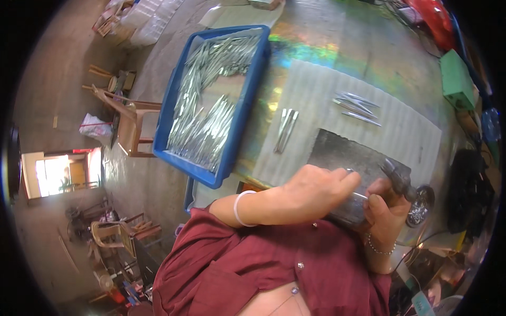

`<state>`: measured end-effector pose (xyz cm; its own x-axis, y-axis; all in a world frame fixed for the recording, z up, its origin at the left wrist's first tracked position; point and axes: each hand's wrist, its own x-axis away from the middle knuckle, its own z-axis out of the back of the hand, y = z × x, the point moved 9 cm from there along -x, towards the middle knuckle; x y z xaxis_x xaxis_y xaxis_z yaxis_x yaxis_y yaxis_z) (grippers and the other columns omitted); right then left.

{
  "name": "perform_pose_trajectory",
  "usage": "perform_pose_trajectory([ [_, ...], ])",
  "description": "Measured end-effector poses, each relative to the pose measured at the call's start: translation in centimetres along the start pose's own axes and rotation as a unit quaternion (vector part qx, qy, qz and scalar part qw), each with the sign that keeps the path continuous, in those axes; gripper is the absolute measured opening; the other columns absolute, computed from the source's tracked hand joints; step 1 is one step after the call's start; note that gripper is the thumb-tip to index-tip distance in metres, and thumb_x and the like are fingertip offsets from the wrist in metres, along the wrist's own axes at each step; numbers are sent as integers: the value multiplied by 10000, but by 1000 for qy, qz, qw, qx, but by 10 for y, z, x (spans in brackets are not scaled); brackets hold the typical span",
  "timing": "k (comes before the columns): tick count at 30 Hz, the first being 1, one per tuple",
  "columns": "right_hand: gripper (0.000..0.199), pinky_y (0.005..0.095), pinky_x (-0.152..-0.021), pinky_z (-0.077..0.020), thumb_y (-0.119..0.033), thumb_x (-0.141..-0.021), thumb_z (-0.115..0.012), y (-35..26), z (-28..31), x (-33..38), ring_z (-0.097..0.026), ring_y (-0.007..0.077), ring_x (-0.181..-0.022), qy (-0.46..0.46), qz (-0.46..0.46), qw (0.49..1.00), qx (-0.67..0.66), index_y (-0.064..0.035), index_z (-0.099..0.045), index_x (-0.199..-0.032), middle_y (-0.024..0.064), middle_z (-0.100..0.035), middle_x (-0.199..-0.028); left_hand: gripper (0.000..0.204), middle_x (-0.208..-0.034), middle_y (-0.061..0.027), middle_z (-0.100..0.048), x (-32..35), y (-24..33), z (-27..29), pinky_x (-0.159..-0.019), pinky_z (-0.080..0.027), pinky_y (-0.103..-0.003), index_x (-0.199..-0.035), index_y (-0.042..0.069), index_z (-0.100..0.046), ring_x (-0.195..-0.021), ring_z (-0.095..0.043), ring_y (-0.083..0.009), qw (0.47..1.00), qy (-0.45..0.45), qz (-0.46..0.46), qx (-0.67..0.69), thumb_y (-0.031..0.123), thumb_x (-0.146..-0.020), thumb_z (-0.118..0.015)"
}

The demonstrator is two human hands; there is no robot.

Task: Manually shaping thin metal strips by hammering them against a stone block on a workbench.

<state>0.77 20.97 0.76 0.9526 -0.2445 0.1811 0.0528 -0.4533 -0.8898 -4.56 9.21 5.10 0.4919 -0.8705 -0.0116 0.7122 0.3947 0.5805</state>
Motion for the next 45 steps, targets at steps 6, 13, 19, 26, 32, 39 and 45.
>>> perform_pose_trajectory([
  [6, 175, 159, -329, -236, -72, -823, -661, 8, 1, 4, -368, 34, -431, -1, -21, 1000, -12, -19, -506, -882, 78, -531, -752, 300, -829, -134, -598, 21, 2, 35, -574, -478, -386, -997, 13, -510, -720, -622, -306, 954, 118, -95, 260, 20, -739, -662],
  [13, 96, 186, -329, -221, -94, -902, -561, 34, -9, 20, -322, 30, -392, -19, -100, 994, -43, -8, -550, -941, 88, -570, -787, 144, -852, -93, -628, 17, -18, 30, -682, -459, -292, -927, 6, -655, -768, -591, -198, 851, 80, -36, 518, 3, -783, -664],
  [19, 194, 190, -454, -336, -92, -899, -560, -33, 53, 24, -425, 42, -506, 152, 77, 959, 229, 17, -583, -1058, 61, -601, -742, 191, -843, -106, -615, 37, -44, 48, -691, -463, -285, -912, 8, -646, -763, -588, -208, 892, 189, 12, 411, -9, -730, -702],
  [26, 223, 245, -731, -467, -75, -829, -634, -56, 203, 44, -593, 98, -805, 324, 33, 797, 509, 33, -616, -1024, 69, -673, -875, 185, -833, -124, -616, 35, -53, 24, -645, -477, -289, -894, 9, -608, -736, -600, -228, 946, 218, 18, 240, -57, -732, -671],
  [32, 282, 323, -731, -472, -171, -803, -651, -48, 225, 40, -637, 243, -789, 297, -66, 684, 662, 11, -591, -1010, 166, -644, -857, 221, -847, -132, -595, 25, -52, -2, -626, -478, -313, -939, 17, -581, -741, -599, -263, 940, 232, -21, 250, -67, -746, -645],
  [39, 216, 358, -710, -468, -143, -798, -614, -41, 237, 20, -618, 331, -776, 248, -86, 676, 688, 18, -579, -938, 194, -621, -829, 229, -863, -131, -585, 31, -53, -13, -615, -481, -338, -954, 28, -580, -734, -593, -298, 955, 214, -4, 205, -52, -747, -639],
  [45, 230, 420, -669, -466, -174, -774, -583, -47, 217, 13, -598, 389, -786, 236, -61, 629, 738, 9, -576, -913, 233, -600, -841, 202, -855, -133, -591, 25, -57, -12, -640, -484, -342, -922, 23, -587, -751, -596, -290, 953, 198, 6, 228, -61, -744, -632],
])
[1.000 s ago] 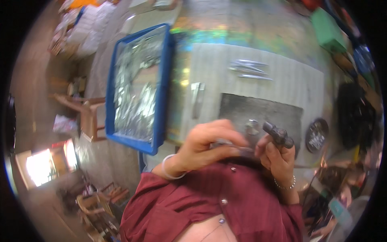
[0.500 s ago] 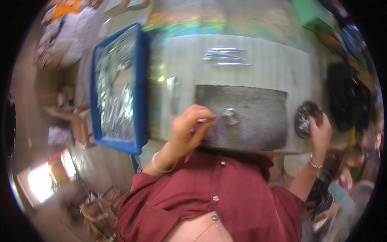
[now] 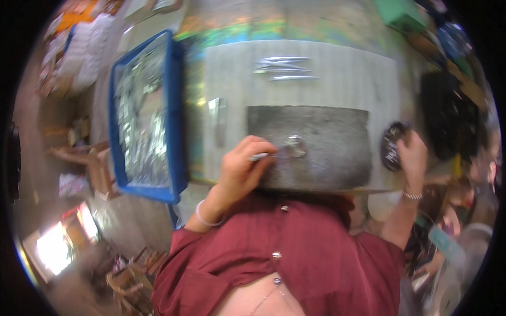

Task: Manually shaping thin metal strips by hammering them against a stone block on a workbench.

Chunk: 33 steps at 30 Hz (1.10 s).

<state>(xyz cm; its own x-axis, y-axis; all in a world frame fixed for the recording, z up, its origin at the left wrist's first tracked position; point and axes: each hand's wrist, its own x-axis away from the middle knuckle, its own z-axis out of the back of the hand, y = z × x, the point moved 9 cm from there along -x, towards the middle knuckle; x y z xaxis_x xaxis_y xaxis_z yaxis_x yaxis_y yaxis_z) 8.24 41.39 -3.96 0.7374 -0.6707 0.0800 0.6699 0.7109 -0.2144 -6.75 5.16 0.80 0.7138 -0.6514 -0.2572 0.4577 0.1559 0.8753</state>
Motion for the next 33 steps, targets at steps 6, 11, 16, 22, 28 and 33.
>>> perform_pose_trajectory([
  [6, 163, 329, -605, -442, -129, -760, -611, 3, 6, 7, -563, 220, -629, 14, -46, 981, -188, 20, -559, -800, 149, -575, -685, 124, -866, -97, -624, 17, -30, 6, -668, -498, -275, -944, -29, -584, -749, -599, -150, 981, 14, 145, 125, -33, -825, -619],
  [11, 74, 218, -580, -386, -53, -805, -614, 13, -5, 21, -464, 51, -629, -14, -100, 893, -438, -9, -560, -780, -7, -557, -698, 160, -888, -82, -622, 18, -32, -1, -708, -523, -238, -1052, -26, -544, -804, -618, -138, 934, 36, 216, 281, 38, -906, -558],
  [16, 39, 153, -420, -262, -42, -838, -607, -3, 4, 30, -389, 1, -490, -29, -93, 859, -503, -47, -573, -855, -27, -561, -730, 166, -899, -111, -623, 15, -29, -4, -699, -526, -251, -1068, -24, -527, -757, -636, -155, 919, 27, 223, 324, 56, -922, -532],
  [22, 154, 151, -359, -246, -29, -822, -616, -61, 12, 48, -352, 9, -409, -70, -64, 783, -615, -30, -561, -966, 56, -603, -770, 186, -918, -140, -621, 14, -25, -13, -695, -549, -287, -1089, -33, -509, -780, -655, -201, 863, 24, 245, 440, 41, -919, -523],
  [28, 164, 154, -359, -257, -3, -819, -618, -157, 3, 73, -363, 16, -415, -199, 11, 694, -692, 4, -532, -957, 125, -622, -798, 172, -983, -165, -608, 12, -22, -39, -718, -574, -303, -1078, -37, -524, -864, -661, -244, 738, -10, 287, 611, 45, -928, -499],
  [33, 133, 166, -386, -285, -23, -827, -631, -207, -4, 93, -418, 26, -457, -223, 46, 668, -709, -5, -525, -905, 120, -633, -803, 179, -1001, -172, -614, 12, -20, -61, -705, -581, -303, -1066, -27, -541, -849, -661, -236, 607, -42, 282, 742, 90, -933, -515],
])
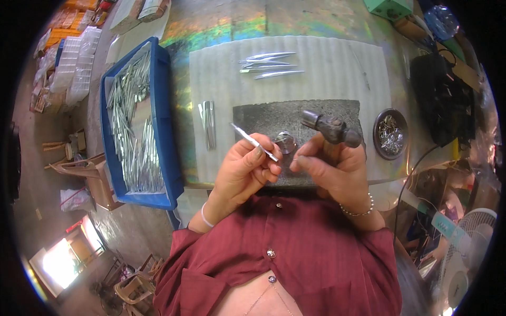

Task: Manually shaping thin metal strips by hammering them against a stone block on a workbench.

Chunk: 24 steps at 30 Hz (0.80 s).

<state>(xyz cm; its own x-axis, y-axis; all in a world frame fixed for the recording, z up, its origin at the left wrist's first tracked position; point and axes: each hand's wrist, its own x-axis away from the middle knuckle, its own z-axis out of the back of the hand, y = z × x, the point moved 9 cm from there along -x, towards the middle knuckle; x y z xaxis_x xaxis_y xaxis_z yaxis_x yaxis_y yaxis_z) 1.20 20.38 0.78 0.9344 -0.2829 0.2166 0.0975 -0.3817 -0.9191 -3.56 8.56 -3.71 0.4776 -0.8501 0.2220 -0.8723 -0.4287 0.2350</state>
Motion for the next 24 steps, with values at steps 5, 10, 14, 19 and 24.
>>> perform_pose_trajectory([
  [5, 133, 248, -690, -495, 45, -834, -615, 2, -27, -3, -599, 121, -774, -64, -48, 997, 11, 37, -568, -958, 75, -615, -843, 192, -979, -164, -629, 4, -3, 4, -656, -574, -291, -1059, -5, -551, -799, -664, -207, 999, 5, 13, 53, 136, -930, -534],
  [10, 111, 227, -633, -473, 12, -826, -644, 0, -28, -4, -577, 88, -713, -41, -33, 994, 96, 29, -593, -923, 50, -620, -788, 190, -962, -142, -640, 5, -5, 7, -622, -561, -274, -1042, 13, -558, -745, -654, -173, 997, 23, 24, 62, 160, -922, -552],
  [14, 110, 202, -577, -443, -22, -815, -672, -3, -23, -3, -549, 58, -647, -20, 26, 985, 167, 23, -614, -897, 29, -623, -742, 186, -953, -134, -644, 4, -7, 3, -627, -559, -272, -1036, 19, -560, -744, -654, -169, 996, 30, 34, 81, 164, -920, -558],
  [19, 114, 204, -584, -457, -32, -819, -674, 0, -27, -3, -576, 58, -670, 8, -37, 994, 105, 23, -616, -900, 35, -639, -756, 188, -951, -114, -649, 5, -13, 6, -650, -550, -248, -1044, 31, -565, -748, -651, -163, 993, 29, 47, 101, 168, -916, -564],
  [24, 118, 219, -603, -480, -30, -812, -680, 7, -22, -2, -610, 72, -703, 19, -31, 992, 119, 19, -610, -893, 48, -653, -775, 189, -964, -102, -646, 7, -17, 8, -664, -550, -247, -1051, 41, -570, -756, -647, -152, 991, 33, 52, 116, 173, -916, -563],
])
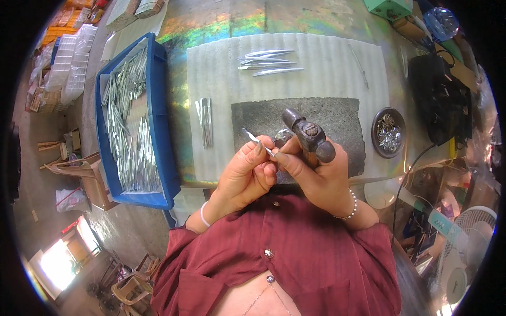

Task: Manually shaping thin metal strips by hammering them against a stone block on a workbench.

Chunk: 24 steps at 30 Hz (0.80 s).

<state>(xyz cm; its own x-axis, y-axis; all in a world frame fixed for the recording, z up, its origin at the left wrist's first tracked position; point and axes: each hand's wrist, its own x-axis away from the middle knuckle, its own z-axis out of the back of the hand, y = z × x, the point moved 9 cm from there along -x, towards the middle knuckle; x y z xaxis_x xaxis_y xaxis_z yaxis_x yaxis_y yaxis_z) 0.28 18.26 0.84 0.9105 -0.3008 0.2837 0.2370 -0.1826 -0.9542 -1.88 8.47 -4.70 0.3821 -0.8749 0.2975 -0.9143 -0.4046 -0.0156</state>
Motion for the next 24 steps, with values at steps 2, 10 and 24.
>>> perform_pose_trajectory([
  [2, 139, 235, -590, -490, -58, -804, -697, -9, 3, 2, -628, 108, -661, 15, 119, 990, 78, -1, -603, -888, 71, -655, -776, 187, -968, -99, -645, -1, -2, -1, -668, -550, -249, -1052, 46, -572, -758, -645, -147, 1000, 4, 2, 4, 176, -918, -559],
  [10, 237, 264, -608, -483, -57, -767, -730, -42, -14, 11, -619, 147, -670, 29, 325, 910, 257, -19, -553, -920, 83, -630, -758, 160, -1017, -102, -626, 1, 0, 3, -658, -553, -261, -1023, 60, -576, -737, -632, -134, 999, 28, -23, 12, 184, -925, -549],
  [24, 276, 263, -558, -399, -105, -808, -673, 8, 35, -2, -502, 123, -629, -26, 36, 973, 225, 0, -553, -1033, 57, -535, -844, 126, -984, -155, -629, 12, 53, -9, -632, -545, -268, -1023, 51, -504, -717, -643, -168, 952, 45, -170, -249, 158, -959, -483],
])
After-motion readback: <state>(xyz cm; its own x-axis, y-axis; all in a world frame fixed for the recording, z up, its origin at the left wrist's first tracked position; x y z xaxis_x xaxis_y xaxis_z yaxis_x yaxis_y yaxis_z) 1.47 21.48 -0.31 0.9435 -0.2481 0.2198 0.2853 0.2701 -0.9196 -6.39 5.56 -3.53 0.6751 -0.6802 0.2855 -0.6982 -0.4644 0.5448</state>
